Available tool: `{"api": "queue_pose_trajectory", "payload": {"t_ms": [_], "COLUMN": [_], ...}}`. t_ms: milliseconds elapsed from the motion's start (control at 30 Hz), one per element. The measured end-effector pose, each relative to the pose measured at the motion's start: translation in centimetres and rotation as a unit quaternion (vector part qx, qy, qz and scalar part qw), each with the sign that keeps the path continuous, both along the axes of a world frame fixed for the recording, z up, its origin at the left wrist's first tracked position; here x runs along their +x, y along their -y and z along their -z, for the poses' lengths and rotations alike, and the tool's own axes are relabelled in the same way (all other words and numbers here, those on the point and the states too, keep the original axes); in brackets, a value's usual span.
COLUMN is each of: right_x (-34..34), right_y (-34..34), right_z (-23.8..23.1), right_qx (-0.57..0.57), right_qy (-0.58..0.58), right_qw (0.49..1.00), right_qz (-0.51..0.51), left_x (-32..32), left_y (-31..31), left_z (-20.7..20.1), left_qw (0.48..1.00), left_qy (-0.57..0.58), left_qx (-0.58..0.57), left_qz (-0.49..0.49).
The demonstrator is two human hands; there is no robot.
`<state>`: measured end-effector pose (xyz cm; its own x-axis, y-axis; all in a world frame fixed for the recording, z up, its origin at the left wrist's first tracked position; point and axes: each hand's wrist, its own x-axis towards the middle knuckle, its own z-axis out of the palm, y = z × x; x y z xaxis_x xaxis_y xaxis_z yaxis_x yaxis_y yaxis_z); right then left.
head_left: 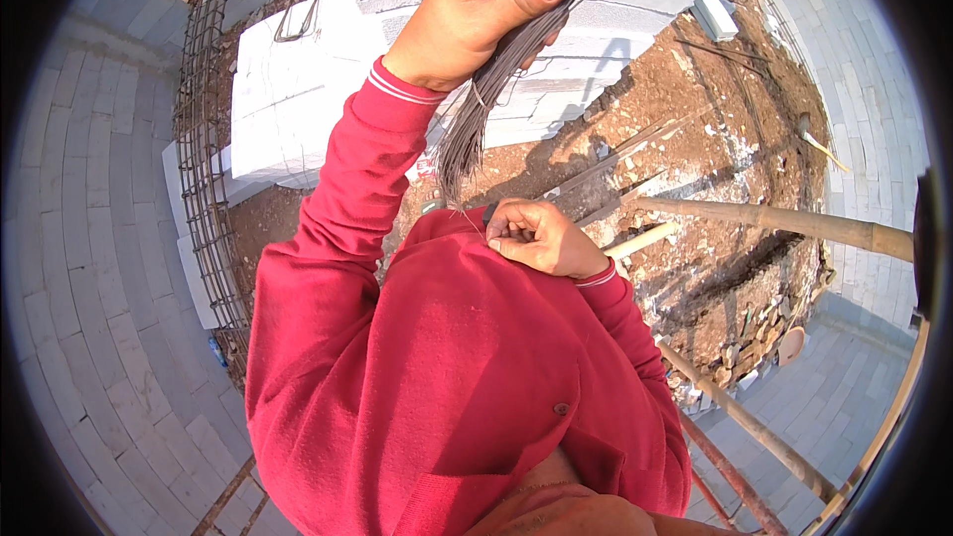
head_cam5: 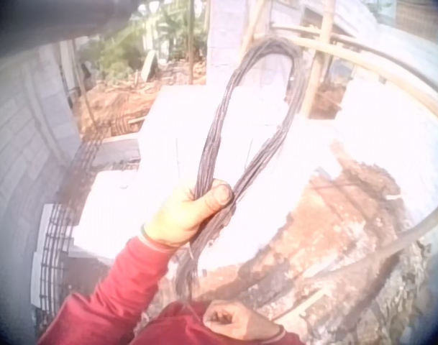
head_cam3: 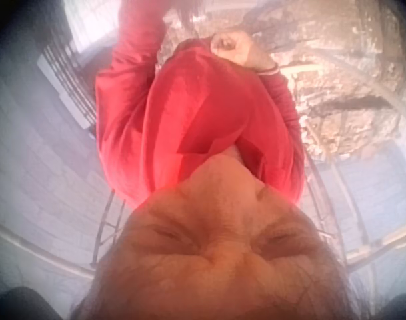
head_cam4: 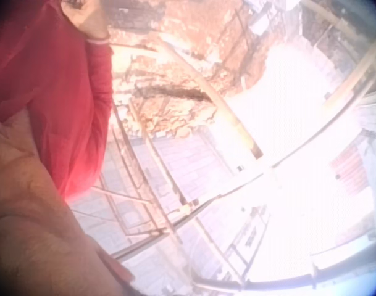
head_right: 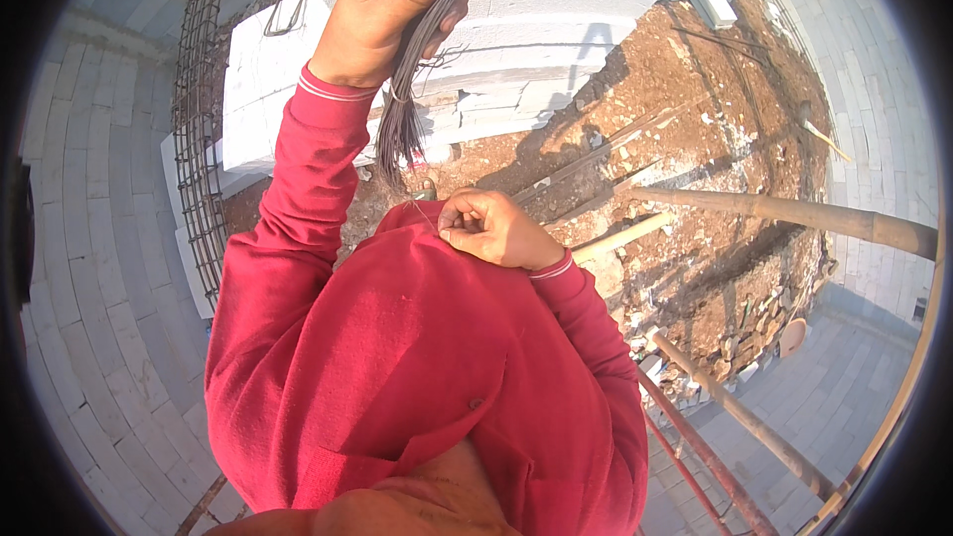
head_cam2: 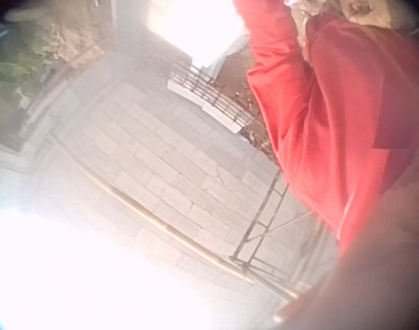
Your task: The person handles a bundle of rebar ties, separates individual ties, and uses a bamboo pole to adjust the position of the rebar. The person then sits on a rebar cage and continues to manipulate the ties.
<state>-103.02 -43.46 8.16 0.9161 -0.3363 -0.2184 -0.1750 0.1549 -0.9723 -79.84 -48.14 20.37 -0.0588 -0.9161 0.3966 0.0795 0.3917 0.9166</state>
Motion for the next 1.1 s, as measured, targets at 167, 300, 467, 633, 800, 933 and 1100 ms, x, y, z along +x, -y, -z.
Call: {"api": "queue_pose_trajectory", "payload": {"t_ms": [167,300,467,633,800,933,1100], "right_x": [0.8,3.0,4.9,2.8,-0.4,-3.3,-5.4], "right_y": [0.6,0.9,0.8,1.5,2.8,3.5,3.6], "right_z": [-1.5,-2.9,-3.6,-3.4,-2.8,-2.1,-0.3], "right_qx": [-0.008,-0.008,0.012,-0.172,-0.095,-0.015,-0.024], "right_qy": [0.080,0.153,0.120,0.045,0.062,0.105,0.084], "right_qw": [0.977,0.952,0.944,0.948,0.905,0.858,0.841], "right_qz": [0.195,0.266,0.308,0.266,0.411,0.503,0.535], "left_x": [-0.7,-3.6,-5.0,-4.7,0.2,5.7,13.1], "left_y": [-0.5,1.9,2.5,2.2,2.8,8.7,16.5], "left_z": [-1.4,-1.3,-0.2,-1.3,-4.3,-7.4,-10.1], "left_qw": [0.995,0.986,0.958,0.965,0.973,0.969,0.804], "left_qy": [-0.020,0.079,0.184,0.134,0.001,-0.061,0.318], "left_qx": [0.098,-0.015,-0.047,-0.016,-0.025,-0.025,0.106], "left_qz": [-0.032,-0.146,-0.216,-0.225,-0.229,-0.239,-0.492]}}
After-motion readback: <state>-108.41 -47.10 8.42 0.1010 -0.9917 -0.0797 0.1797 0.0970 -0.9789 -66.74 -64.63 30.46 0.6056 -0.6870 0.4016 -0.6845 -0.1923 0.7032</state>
